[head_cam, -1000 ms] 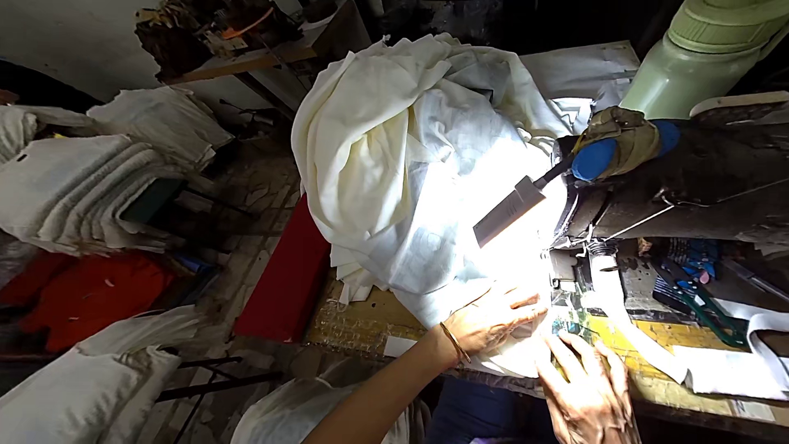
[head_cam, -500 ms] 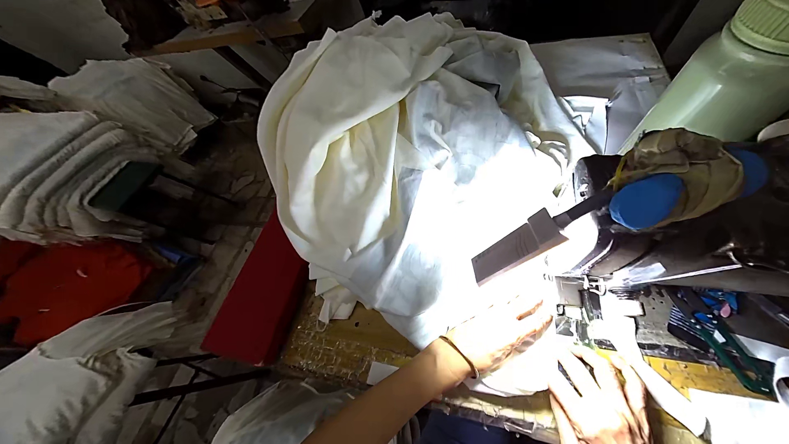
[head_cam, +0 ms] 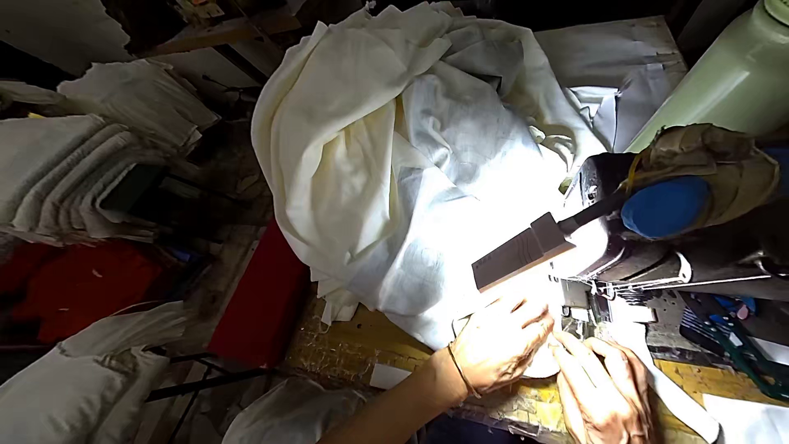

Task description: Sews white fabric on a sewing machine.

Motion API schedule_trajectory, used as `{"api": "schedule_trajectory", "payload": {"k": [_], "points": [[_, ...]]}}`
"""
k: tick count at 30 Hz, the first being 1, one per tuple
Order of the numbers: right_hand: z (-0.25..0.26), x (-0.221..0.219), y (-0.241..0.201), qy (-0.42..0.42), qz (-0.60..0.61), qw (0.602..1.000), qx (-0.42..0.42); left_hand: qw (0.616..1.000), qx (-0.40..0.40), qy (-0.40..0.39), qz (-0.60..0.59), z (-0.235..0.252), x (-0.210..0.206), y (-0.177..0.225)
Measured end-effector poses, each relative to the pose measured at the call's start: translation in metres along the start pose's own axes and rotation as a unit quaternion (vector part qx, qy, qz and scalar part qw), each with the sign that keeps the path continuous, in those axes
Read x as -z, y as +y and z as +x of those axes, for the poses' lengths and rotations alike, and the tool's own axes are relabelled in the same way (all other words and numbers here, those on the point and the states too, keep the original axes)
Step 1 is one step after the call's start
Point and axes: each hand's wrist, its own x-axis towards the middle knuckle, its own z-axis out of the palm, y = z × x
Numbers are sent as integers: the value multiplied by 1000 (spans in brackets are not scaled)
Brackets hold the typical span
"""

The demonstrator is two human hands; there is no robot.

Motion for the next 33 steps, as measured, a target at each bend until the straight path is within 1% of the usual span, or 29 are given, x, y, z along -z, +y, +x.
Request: {"api": "schedule_trajectory", "payload": {"k": [3,6,12,17,21,24,28,30,33], "points": [[-3,1,-3,2,9,1000,4,1000,5,-3,17,-2,3,6],[-1,1,-5,11,5,1000,4,999,4,12,31,-1,2,10],[6,-1,-7,15,-43,999,10,998,12,38,46,4,-3,5],[17,-10,-2,35,-47,998,12,999,39,-6,4,15,3,-6],[22,-19,3,53,-34,998,13,999,25,3,-34,21,5,-15],[23,-21,3,51,-37,998,6,998,43,-24,-43,25,10,-18],[27,-25,4,45,-16,999,-4,996,61,-34,-59,35,21,-23],[26,-21,5,35,8,999,0,996,70,-14,-61,38,28,-25],[18,7,17,51,49,997,24,989,121,-34,-81,42,34,-27]]}}
